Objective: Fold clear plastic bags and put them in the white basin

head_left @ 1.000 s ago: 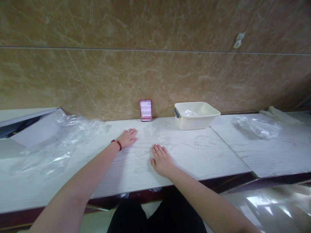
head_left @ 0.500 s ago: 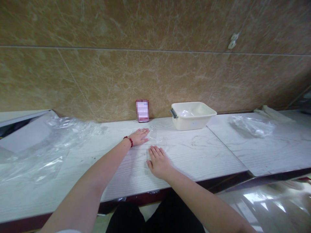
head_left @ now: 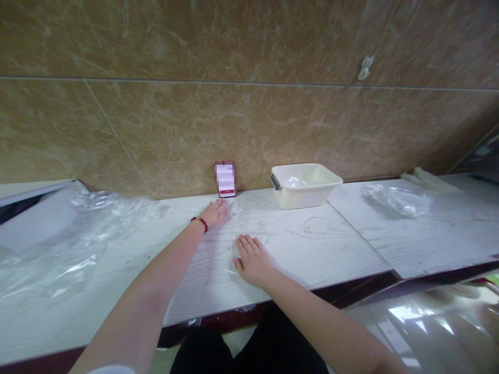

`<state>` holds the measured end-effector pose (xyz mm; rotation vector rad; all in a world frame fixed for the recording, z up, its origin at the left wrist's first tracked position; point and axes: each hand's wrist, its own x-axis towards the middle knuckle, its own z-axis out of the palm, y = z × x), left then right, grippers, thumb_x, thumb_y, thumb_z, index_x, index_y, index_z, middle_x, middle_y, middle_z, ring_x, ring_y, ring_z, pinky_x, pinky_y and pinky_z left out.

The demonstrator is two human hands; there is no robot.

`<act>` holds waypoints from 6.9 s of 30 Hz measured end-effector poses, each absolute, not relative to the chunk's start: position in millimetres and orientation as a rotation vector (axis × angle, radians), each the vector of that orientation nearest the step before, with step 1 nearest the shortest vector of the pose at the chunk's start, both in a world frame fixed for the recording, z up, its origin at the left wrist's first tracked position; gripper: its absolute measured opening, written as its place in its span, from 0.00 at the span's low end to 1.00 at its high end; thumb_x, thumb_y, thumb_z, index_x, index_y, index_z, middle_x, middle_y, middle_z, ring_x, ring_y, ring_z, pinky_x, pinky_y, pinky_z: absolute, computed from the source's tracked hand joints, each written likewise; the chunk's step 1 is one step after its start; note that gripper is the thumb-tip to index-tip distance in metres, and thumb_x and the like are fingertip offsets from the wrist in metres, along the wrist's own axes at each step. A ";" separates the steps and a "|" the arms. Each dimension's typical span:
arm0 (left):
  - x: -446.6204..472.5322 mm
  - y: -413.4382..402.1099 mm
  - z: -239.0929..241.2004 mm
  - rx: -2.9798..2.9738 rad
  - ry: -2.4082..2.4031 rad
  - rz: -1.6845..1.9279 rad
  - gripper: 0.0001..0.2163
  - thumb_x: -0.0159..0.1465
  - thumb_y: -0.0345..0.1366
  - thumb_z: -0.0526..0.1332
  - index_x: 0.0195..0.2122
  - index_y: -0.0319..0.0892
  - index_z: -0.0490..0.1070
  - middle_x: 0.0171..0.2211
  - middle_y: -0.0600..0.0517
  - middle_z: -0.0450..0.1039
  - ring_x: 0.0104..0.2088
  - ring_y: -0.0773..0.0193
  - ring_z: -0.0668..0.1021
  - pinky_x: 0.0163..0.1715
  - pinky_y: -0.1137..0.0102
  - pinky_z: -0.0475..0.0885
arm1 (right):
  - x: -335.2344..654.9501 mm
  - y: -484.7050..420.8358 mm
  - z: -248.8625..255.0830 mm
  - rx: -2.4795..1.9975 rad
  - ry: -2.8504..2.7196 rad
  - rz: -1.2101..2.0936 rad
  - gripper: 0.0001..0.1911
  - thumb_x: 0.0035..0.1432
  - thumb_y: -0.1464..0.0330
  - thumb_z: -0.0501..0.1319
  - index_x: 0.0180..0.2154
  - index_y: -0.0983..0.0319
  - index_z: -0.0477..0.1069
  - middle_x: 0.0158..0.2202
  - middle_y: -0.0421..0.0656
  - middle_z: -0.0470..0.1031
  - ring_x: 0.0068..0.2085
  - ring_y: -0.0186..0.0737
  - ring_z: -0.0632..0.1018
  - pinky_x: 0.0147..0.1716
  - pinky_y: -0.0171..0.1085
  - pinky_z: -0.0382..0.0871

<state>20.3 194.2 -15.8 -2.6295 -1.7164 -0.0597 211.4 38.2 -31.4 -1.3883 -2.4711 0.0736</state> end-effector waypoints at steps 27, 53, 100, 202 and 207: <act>6.0 37.4 -15.9 -2.565 -1.835 0.023 0.39 0.52 0.60 0.40 0.58 0.37 0.41 0.59 0.43 0.40 0.58 0.51 0.44 0.53 0.53 0.38 | 211.4 140.0 -17.6 -1.468 -2.507 0.152 0.26 0.57 0.59 0.42 0.54 0.64 0.52 0.57 0.47 0.51 0.57 0.44 0.51 0.53 0.46 0.43; -1.6 46.4 5.9 -2.613 -1.892 -0.192 0.31 0.57 0.52 0.44 0.56 0.35 0.50 0.58 0.41 0.45 0.58 0.55 0.48 0.53 0.56 0.45 | 286.9 167.4 14.5 -1.986 -2.354 0.343 0.15 0.51 0.65 0.51 0.37 0.64 0.71 0.36 0.47 0.73 0.38 0.40 0.73 0.34 0.32 0.62; 94.0 104.0 -10.3 -2.785 -2.439 -2.111 0.14 0.59 0.38 0.51 0.45 0.42 0.63 0.31 0.50 0.72 0.31 0.67 0.74 0.27 0.74 0.69 | 243.4 127.2 14.6 -1.117 -2.310 0.563 0.11 0.45 0.73 0.55 0.35 0.62 0.60 0.24 0.38 0.71 0.26 0.30 0.71 0.26 0.28 0.59; -13.2 106.1 21.6 -2.004 -2.494 0.131 0.21 0.57 0.38 0.44 0.52 0.41 0.57 0.49 0.39 0.63 0.47 0.50 0.67 0.40 0.59 0.63 | 267.4 124.1 34.5 -1.334 -2.934 0.776 0.38 0.34 0.58 0.65 0.49 0.60 0.58 0.36 0.43 0.68 0.34 0.40 0.71 0.32 0.34 0.61; -40.8 120.9 11.8 -1.953 -2.604 0.083 0.23 0.54 0.44 0.49 0.48 0.37 0.62 0.44 0.39 0.67 0.45 0.52 0.70 0.39 0.66 0.65 | 270.7 129.1 28.1 -1.255 -2.946 0.765 0.38 0.34 0.57 0.64 0.49 0.60 0.58 0.33 0.42 0.67 0.32 0.38 0.70 0.31 0.33 0.60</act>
